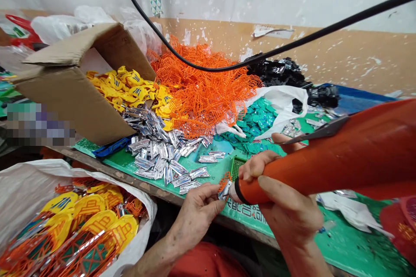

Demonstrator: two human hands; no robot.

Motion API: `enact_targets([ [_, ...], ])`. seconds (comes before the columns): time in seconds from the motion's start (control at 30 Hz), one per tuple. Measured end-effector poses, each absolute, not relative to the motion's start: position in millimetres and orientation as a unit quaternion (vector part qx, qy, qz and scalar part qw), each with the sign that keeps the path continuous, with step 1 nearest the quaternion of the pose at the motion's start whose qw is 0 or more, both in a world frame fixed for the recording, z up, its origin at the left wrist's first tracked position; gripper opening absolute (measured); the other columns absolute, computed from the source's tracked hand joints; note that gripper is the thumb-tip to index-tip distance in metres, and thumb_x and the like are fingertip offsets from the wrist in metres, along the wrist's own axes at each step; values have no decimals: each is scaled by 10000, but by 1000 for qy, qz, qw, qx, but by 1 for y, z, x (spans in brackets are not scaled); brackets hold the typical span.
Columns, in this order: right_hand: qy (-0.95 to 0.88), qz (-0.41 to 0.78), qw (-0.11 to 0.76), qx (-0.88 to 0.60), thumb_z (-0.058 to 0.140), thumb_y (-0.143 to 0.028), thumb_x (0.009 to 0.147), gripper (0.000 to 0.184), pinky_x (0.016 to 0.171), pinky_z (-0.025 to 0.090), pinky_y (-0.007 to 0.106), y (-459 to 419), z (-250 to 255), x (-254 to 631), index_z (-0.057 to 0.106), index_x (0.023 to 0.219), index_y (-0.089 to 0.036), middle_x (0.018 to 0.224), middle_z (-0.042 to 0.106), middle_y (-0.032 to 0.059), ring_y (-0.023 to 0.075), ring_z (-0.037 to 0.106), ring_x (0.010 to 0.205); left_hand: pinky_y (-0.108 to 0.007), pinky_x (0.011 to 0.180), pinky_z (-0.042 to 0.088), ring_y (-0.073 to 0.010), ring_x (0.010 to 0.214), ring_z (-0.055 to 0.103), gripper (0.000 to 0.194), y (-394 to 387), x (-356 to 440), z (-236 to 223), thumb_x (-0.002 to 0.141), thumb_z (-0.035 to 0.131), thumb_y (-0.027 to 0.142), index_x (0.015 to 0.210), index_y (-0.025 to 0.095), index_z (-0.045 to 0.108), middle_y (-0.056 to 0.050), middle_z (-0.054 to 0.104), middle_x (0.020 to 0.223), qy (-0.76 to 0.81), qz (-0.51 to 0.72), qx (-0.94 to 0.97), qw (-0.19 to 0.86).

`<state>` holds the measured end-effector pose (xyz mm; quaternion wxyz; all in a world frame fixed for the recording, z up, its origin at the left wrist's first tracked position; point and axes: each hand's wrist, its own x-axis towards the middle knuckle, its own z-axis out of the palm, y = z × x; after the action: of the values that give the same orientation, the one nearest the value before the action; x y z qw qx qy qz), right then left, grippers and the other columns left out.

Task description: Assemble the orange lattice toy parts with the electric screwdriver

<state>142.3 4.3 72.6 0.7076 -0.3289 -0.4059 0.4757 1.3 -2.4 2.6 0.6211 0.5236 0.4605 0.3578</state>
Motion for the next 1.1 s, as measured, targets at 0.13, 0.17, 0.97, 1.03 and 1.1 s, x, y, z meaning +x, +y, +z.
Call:
enact_targets([
  [0.13, -405, 466, 701, -356, 726, -157, 678, 579, 614, 498, 326, 3, 70, 140, 507, 1192, -309, 708, 614, -60, 137, 567, 602, -276, 607, 267, -140, 651, 372, 237, -1, 2, 4, 773, 619, 285, 912, 188, 784, -5, 526, 714, 460, 358, 526, 619],
  [0.17, -408, 462, 702, -357, 723, -156, 678, 563, 613, 497, 326, 3, 69, 140, 509, 1176, -307, 703, 612, -62, 135, 562, 598, -274, 606, 270, -139, 650, 374, 237, -1, 2, 4, 775, 620, 285, 916, 189, 784, -5, 535, 716, 460, 361, 524, 619],
  [0.97, -393, 442, 738, -325, 721, -168, 674, 562, 599, 501, 333, 7, 76, 140, 537, 1193, -280, 662, 610, -40, 150, 567, 588, -237, 534, 227, -91, 543, 360, 284, -1, 5, 5, 632, 769, 383, 764, 134, 732, 31, 526, 575, 483, 383, 370, 696],
  [1.03, -388, 417, 749, -338, 729, -156, 670, 508, 578, 506, 321, 10, 82, 149, 573, 1141, -263, 656, 617, -31, 153, 572, 592, -236, 533, 243, -87, 527, 381, 296, -1, 4, 5, 622, 782, 406, 681, 130, 691, 32, 530, 555, 492, 388, 336, 704],
  [1.1, -381, 389, 755, -366, 760, -162, 646, 475, 539, 506, 315, 15, 86, 161, 600, 1085, -248, 652, 620, -28, 162, 576, 584, -235, 556, 274, -90, 546, 414, 340, -1, 2, 4, 638, 782, 452, 661, 132, 670, 30, 545, 568, 494, 400, 326, 700],
])
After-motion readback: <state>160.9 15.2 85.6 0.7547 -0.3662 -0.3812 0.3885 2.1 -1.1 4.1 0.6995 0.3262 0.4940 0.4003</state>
